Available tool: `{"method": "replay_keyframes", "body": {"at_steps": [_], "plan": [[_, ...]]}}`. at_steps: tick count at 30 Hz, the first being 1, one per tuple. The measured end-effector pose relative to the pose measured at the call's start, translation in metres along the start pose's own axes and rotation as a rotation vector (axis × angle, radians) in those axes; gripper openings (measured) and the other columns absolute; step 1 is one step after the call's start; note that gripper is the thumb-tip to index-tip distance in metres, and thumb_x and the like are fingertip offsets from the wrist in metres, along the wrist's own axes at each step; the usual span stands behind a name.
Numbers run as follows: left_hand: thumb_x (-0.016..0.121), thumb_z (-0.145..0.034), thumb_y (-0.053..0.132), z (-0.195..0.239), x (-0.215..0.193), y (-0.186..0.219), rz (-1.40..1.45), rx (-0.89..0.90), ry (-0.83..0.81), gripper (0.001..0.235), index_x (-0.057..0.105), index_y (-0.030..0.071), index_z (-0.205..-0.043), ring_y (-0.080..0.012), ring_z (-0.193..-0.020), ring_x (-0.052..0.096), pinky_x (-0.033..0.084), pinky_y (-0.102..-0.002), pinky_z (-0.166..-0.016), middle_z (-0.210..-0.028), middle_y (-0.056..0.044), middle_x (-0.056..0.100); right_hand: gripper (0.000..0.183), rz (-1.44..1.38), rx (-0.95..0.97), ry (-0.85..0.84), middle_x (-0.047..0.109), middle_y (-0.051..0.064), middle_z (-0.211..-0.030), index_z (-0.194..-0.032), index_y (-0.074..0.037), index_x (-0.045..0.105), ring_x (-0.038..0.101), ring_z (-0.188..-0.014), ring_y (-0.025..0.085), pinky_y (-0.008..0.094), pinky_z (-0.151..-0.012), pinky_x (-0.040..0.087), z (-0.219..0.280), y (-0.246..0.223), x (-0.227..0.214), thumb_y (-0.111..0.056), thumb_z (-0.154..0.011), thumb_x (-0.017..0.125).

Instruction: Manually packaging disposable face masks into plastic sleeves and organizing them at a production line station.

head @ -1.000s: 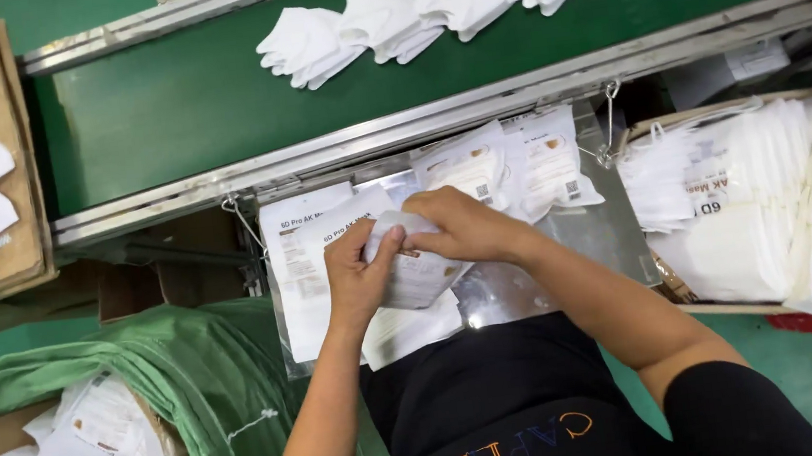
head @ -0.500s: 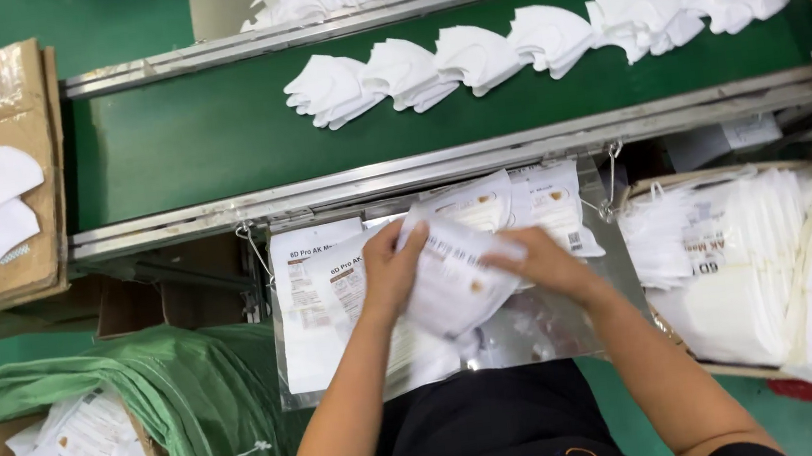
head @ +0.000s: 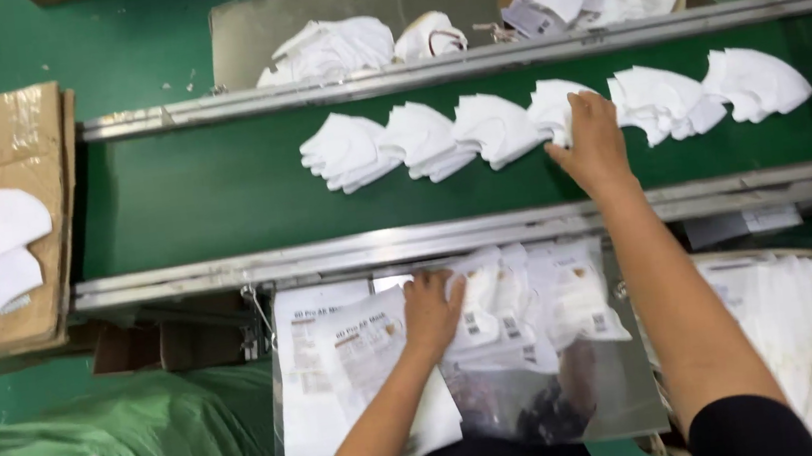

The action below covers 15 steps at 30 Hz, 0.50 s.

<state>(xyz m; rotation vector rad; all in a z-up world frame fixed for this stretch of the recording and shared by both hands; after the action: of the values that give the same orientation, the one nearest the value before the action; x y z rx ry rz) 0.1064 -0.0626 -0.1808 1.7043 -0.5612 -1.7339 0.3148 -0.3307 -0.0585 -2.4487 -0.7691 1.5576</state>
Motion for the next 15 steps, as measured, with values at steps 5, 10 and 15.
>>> {"method": "replay_keyframes", "body": {"at_steps": [5, 10, 15], "plan": [[0.071, -0.091, 0.036, -0.032, -0.033, 0.020, 0.096, 0.208, -0.009, 0.038, 0.071, 0.004, -0.112, -0.0439, -0.100, 0.058, 0.049, -0.050, -0.089, -0.120, -0.023, 0.063, 0.048, 0.347, -0.132, -0.191, 0.063, 0.023, -0.116, -0.118, 0.007, 0.062, 0.061, -0.107, 0.042, 0.049, -0.087, 0.053, -0.022, 0.052, 0.070, -0.011, -0.075, 0.073], [0.073, -0.098, 0.028, -0.151, -0.162, -0.030, 0.150, 0.103, 0.383, 0.034, 0.066, -0.001, -0.081, -0.0297, -0.065, 0.064, 0.051, -0.041, -0.064, -0.073, -0.015, 0.066, 0.031, 0.553, -0.202, -0.314, 0.066, 0.019, -0.113, -0.117, 0.003, 0.065, 0.064, -0.103, 0.038, 0.046, -0.085, 0.055, -0.012, 0.047, 0.078, -0.003, -0.087, 0.062], [0.066, -0.100, 0.050, -0.273, -0.205, -0.107, -0.152, -0.070, 0.315, 0.064, 0.058, -0.005, -0.132, -0.0471, -0.117, 0.051, 0.045, -0.054, -0.097, -0.130, -0.027, 0.055, 0.022, 0.315, -0.036, -0.303, 0.069, 0.023, -0.103, -0.111, -0.001, 0.068, 0.066, -0.095, 0.043, 0.051, -0.081, 0.054, -0.055, 0.014, 0.028, -0.003, -0.091, 0.059]]}}
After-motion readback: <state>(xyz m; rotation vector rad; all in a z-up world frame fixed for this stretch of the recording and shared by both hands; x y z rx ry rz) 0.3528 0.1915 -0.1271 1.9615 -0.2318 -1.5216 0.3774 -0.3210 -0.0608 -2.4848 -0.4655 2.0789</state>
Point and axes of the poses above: each hand's wrist, its own z-axis away from the middle knuckle, its own x-axis out of the palm, y = z × x, the point moved 6 cm from there along -z, towards the middle knuckle
